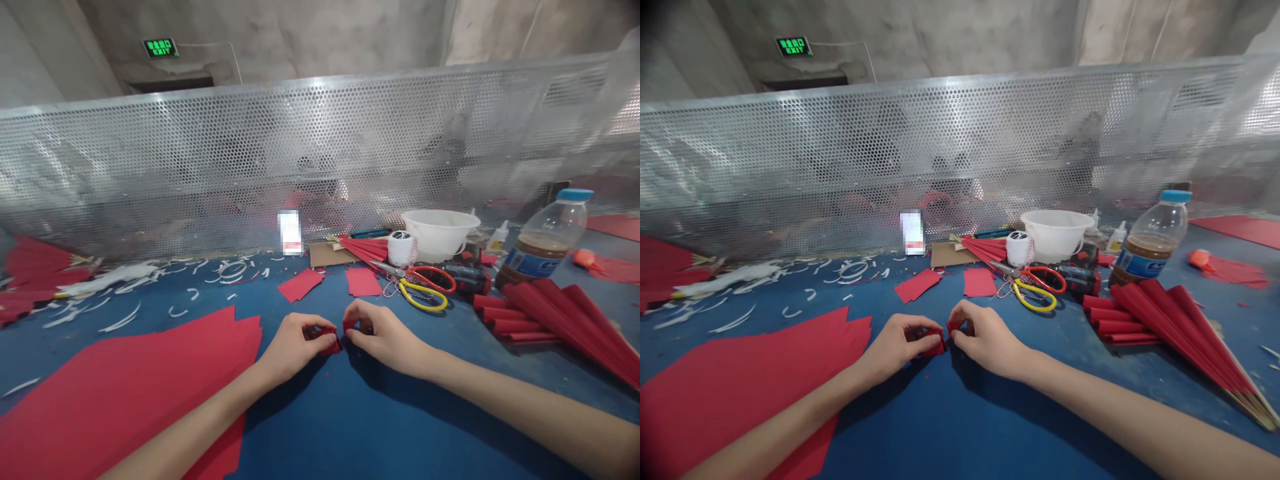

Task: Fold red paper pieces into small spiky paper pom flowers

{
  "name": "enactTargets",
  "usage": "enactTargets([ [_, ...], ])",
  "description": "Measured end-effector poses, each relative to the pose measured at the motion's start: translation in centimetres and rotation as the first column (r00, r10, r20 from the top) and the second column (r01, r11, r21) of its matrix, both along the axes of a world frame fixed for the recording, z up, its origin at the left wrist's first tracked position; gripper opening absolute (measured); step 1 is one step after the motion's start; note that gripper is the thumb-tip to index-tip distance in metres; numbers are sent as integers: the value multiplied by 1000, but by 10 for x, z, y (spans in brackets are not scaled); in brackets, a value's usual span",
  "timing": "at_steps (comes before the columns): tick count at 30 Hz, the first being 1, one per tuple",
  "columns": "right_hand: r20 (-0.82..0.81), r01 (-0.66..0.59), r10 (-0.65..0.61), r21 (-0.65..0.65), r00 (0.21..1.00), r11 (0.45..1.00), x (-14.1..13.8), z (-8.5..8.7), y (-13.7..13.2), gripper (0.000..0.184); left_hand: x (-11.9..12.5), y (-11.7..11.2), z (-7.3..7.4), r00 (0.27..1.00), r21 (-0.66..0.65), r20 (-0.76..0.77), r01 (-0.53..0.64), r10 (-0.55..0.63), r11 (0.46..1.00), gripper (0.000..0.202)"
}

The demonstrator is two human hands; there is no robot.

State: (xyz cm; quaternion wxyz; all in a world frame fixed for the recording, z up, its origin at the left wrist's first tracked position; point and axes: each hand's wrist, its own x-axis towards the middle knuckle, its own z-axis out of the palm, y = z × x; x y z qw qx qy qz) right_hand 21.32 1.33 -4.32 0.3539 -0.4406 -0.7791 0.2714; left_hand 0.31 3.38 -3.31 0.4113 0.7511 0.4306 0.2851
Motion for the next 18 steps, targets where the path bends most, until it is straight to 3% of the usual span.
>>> enactTargets([
  [3, -8, -37, 37, 28, 999, 999, 1, 0, -1, 43, -1, 1, -2, 1000, 2, 6, 2, -2, 1000, 22],
  [5, 9, -70, 70, 52, 998, 996, 1, 2, -3, 46, -2, 1, -3, 1000, 8, 12, 5, -5, 1000, 22],
  [9, -11, -38, 39, 49, 999, 998, 0, 5, -6, 34, -2, 1, -3, 999, -3, 37, 32, -32, 999, 23],
  [16, -82, 0, -13, -152, 997, 988, -1, 6, -4, 17, -3, 2, -4, 999, 5, 29, 27, -27, 1000, 25],
  [18, -88, -1, -11, -133, 996, 991, 0, 7, -3, 14, -3, 2, -4, 999, 2, 36, 36, -36, 999, 26],
])
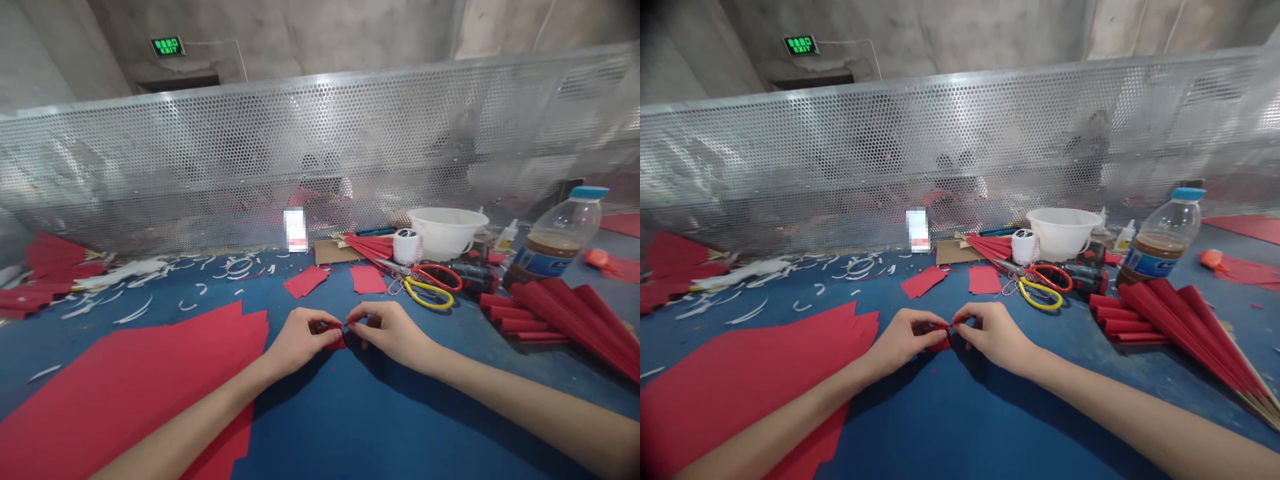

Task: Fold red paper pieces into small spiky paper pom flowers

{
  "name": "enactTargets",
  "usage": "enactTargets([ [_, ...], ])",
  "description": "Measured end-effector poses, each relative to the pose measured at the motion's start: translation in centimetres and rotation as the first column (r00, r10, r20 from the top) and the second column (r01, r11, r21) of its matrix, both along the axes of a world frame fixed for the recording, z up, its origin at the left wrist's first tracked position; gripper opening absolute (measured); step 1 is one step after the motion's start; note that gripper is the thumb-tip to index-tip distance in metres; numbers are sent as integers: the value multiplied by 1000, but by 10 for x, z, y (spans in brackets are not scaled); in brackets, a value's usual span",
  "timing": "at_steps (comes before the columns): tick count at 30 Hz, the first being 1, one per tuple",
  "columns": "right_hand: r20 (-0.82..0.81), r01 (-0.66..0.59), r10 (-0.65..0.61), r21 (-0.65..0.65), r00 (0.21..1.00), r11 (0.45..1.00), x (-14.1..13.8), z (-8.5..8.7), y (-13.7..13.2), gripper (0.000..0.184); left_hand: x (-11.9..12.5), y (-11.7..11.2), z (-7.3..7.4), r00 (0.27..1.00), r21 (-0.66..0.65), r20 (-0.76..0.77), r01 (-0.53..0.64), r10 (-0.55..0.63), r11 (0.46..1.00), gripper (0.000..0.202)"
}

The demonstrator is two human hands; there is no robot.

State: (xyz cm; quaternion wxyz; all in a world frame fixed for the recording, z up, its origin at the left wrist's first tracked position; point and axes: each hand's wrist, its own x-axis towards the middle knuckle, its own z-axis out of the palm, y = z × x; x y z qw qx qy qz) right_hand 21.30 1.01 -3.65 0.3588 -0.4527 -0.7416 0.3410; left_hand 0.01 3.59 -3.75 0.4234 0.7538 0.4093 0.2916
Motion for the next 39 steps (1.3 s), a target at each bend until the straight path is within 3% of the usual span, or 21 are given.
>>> enactTargets([
  [5, 28, 16, -20, 137, 999, 991, 0, -2, 3, 12, 0, 0, 0, 1000, 3, -18, -7, 7, 1000, 28],
  [10, -48, -13, 12, -20, 999, 1000, 0, -4, 3, 15, 0, -2, 0, 1000, -10, -13, 1, -1, 1000, 25],
  [14, -54, -38, 35, -62, 998, 997, -1, -1, 2, 19, 0, -2, 1, 1000, 16, -25, -13, 14, 1000, 23],
  [18, 107, 34, -42, 71, 993, 997, -1, 0, 2, 16, 0, -2, 2, 1000, 1, -10, -9, 9, 1000, 22],
  [23, 326, 96, -182, 262, 928, 960, -1, -5, -1, 8, 2, -3, 2, 1000, -38, 20, -6, 7, 999, 22],
  [29, 449, 96, -288, 402, 846, 910, 0, -8, -7, 11, 2, -3, 3, 999, -16, -22, -30, 30, 999, 23],
  [34, 516, 28, -258, 410, 817, 912, 1, -8, -5, 12, 2, -4, 4, 1000, -27, -15, -24, 23, 999, 21],
  [39, 454, 64, -231, 354, 861, 933, 3, -11, 1, 15, 2, -4, 6, 999, -27, -13, -36, 36, 999, 22],
])
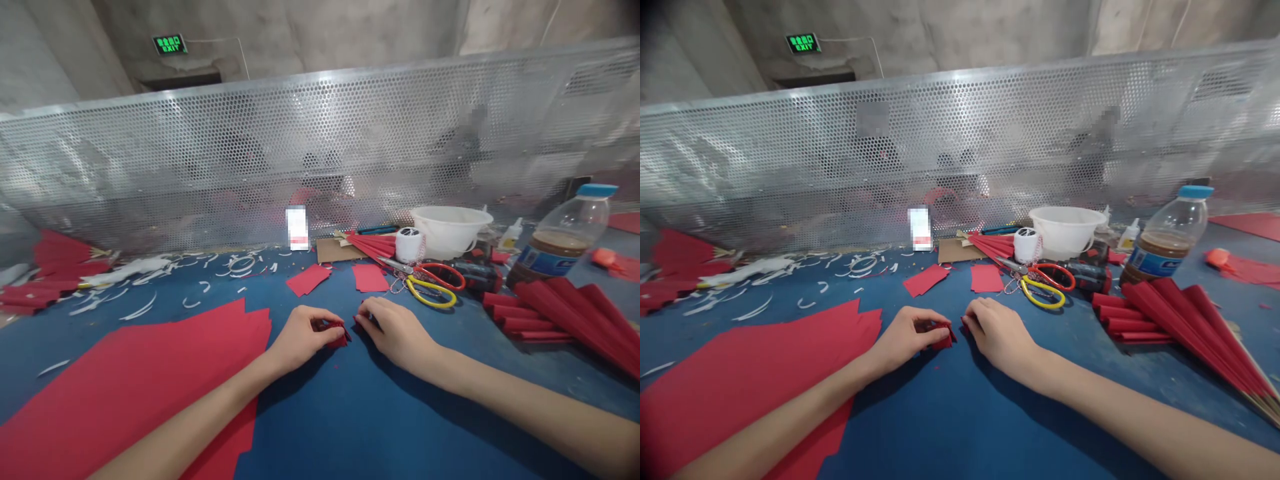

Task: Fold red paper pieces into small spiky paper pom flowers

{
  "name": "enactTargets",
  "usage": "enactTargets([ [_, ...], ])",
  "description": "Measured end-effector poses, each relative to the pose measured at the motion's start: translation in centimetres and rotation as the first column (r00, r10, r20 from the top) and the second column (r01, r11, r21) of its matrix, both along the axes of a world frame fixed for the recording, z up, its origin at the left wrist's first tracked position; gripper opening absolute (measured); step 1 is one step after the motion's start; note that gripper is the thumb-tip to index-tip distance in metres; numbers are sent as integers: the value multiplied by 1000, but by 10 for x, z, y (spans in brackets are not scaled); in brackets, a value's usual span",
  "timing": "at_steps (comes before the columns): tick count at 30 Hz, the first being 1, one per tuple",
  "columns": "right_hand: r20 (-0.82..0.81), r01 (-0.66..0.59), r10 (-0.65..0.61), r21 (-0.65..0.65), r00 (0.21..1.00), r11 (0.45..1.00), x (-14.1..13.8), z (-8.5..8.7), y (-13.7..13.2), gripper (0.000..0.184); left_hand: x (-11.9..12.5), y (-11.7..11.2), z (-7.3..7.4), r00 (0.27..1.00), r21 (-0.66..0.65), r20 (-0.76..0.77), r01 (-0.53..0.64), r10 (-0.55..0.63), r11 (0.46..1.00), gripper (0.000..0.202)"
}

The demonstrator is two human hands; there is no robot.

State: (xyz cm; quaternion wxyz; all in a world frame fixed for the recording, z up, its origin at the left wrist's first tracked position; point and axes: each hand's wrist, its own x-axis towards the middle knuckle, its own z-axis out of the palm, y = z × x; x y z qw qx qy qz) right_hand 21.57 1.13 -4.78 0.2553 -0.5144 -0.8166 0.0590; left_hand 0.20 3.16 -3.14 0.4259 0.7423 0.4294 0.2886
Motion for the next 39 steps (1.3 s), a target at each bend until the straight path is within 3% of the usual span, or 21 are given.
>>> enactTargets([
  [4, -104, -59, 53, -59, 993, 996, 0, 1, 1, 15, 1, -1, 1, 1000, -18, 3, -3, 3, 1000, 22],
  [10, -134, -115, 115, 11, 984, 993, -1, 3, -4, 13, 1, 0, -1, 1000, -1, 3, 3, -3, 1000, 22],
  [17, -208, -182, 169, -43, 963, 982, -5, 2, 1, 16, 2, 2, -4, 998, 24, 48, 46, -47, 999, 25],
  [20, -213, -173, 161, -41, 964, 984, -8, 1, 4, 17, 2, 1, -3, 998, -23, 53, 47, -46, 999, 28],
  [28, -206, -155, 153, 7, 966, 988, -9, 3, 6, 20, 4, 4, 0, 1000, 21, -5, 24, -24, 1000, 27],
  [33, -185, -138, 124, -68, 975, 988, -10, 10, 0, 25, 5, 4, 0, 1000, 0, -24, 9, -9, 1000, 27],
  [39, -132, -124, 113, -78, 985, 989, -6, 16, -7, 18, 6, -1, 4, 1000, 3, -22, 1, -1, 1000, 28],
])
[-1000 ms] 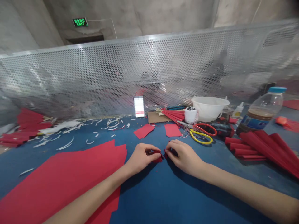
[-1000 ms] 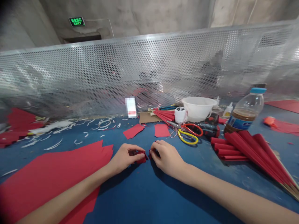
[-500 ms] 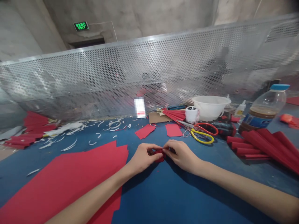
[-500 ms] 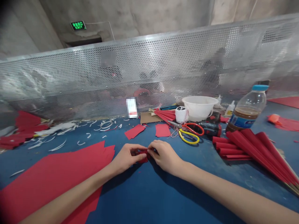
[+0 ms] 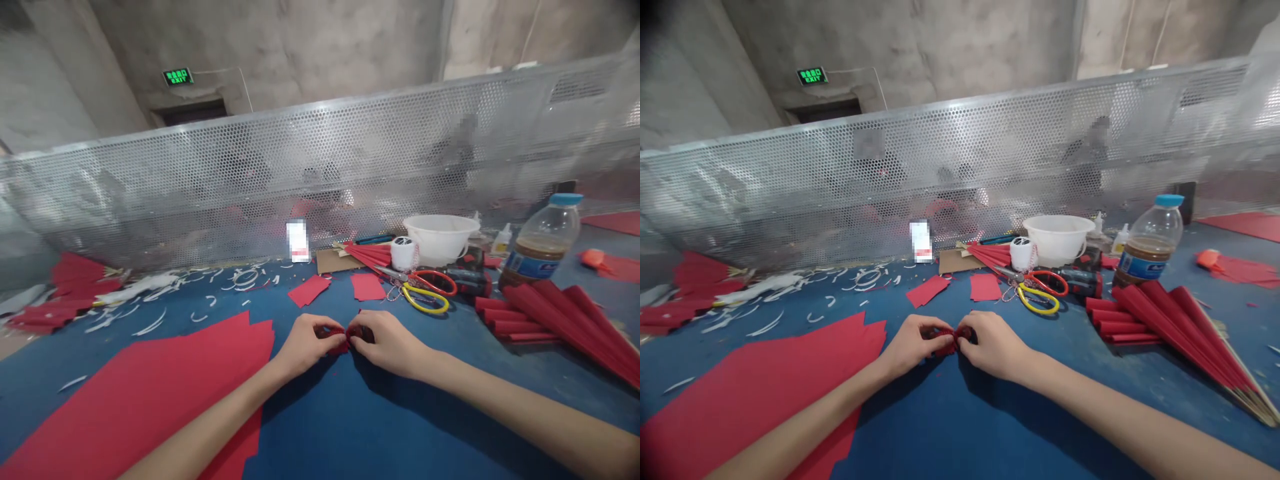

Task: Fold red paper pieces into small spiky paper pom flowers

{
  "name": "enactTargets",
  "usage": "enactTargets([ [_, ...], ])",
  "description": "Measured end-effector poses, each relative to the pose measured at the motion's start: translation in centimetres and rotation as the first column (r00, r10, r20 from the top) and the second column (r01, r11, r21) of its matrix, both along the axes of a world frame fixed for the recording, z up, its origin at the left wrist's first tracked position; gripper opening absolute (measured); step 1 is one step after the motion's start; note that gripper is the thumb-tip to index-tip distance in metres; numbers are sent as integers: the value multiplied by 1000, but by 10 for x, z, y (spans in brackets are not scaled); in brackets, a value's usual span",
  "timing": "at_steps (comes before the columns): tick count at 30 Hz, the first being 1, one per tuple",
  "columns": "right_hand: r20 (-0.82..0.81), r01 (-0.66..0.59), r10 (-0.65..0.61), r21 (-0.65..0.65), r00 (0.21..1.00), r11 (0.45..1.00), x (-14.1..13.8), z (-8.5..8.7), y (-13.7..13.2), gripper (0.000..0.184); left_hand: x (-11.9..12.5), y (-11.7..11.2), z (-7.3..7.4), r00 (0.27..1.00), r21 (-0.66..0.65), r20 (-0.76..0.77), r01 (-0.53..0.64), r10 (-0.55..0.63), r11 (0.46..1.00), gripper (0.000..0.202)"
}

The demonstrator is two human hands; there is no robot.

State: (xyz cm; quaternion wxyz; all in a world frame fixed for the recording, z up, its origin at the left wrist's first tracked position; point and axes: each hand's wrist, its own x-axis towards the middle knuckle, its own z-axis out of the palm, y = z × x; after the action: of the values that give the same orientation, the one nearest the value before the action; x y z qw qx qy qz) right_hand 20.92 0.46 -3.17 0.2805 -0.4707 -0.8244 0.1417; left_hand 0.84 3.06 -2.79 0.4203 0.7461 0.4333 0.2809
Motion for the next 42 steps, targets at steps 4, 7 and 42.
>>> enactTargets([
  [4, 47, 30, -31, 23, 998, 999, 4, -3, -1, 13, -1, 0, -1, 1000, 7, 6, 2, -2, 1000, 29],
  [7, 86, 63, -68, 55, 994, 996, 6, -9, 1, 12, -1, 0, -2, 1000, 15, 0, -9, 9, 1000, 31],
  [42, 142, 52, -65, 95, 988, 994, 2, -12, -9, 4, -1, -3, -4, 998, 260, -53, 38, -25, 965, 16],
])
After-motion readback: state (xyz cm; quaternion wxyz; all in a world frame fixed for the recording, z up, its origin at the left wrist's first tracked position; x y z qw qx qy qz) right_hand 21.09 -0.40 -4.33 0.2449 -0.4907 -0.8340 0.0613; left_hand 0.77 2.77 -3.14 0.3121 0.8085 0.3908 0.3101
